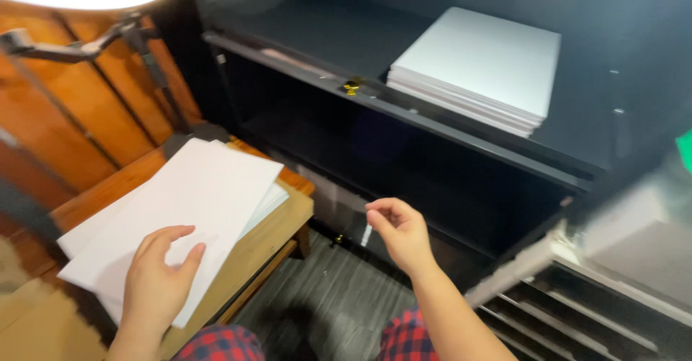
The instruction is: The person picks up sheets of white paper from a cardboard box and places them onto a shelf. They repeat this process, stacking the paper neatly on the shelf.
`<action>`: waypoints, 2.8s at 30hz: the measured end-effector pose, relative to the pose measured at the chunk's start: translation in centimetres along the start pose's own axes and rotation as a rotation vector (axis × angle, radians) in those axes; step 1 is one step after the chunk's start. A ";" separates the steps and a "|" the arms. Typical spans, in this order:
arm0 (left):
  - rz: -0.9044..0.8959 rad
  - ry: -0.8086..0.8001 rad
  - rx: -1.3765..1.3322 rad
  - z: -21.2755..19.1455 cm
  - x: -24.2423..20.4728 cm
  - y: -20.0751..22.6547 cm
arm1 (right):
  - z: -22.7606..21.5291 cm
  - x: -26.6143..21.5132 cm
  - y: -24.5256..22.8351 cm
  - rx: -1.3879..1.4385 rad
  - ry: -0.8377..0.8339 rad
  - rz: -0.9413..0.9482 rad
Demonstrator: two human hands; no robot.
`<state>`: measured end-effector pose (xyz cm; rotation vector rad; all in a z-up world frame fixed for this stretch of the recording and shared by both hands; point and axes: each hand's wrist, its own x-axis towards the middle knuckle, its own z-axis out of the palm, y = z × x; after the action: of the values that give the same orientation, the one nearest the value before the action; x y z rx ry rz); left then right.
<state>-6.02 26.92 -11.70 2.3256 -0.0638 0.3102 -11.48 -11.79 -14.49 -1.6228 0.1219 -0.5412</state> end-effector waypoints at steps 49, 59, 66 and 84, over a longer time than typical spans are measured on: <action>0.075 0.200 0.027 -1.7 -3.6 -11.9 | 21.5 -7.1 -0.3 -0.357 -0.804 0.169; 0.065 0.166 0.031 -1.9 -3.6 -11.6 | 21.4 -7.6 -1.6 -0.431 -0.841 0.163; 0.054 0.150 0.048 -1.7 -3.5 -11.8 | 21.4 -7.7 -1.9 -0.450 -0.853 0.154; -0.185 0.225 0.063 -7.4 -0.2 -10.9 | 21.7 -9.1 2.3 0.031 -0.541 0.248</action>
<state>-6.17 39.83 -14.41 2.3222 0.2735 0.4836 -10.02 11.22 -19.80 -1.6416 -0.0875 0.0939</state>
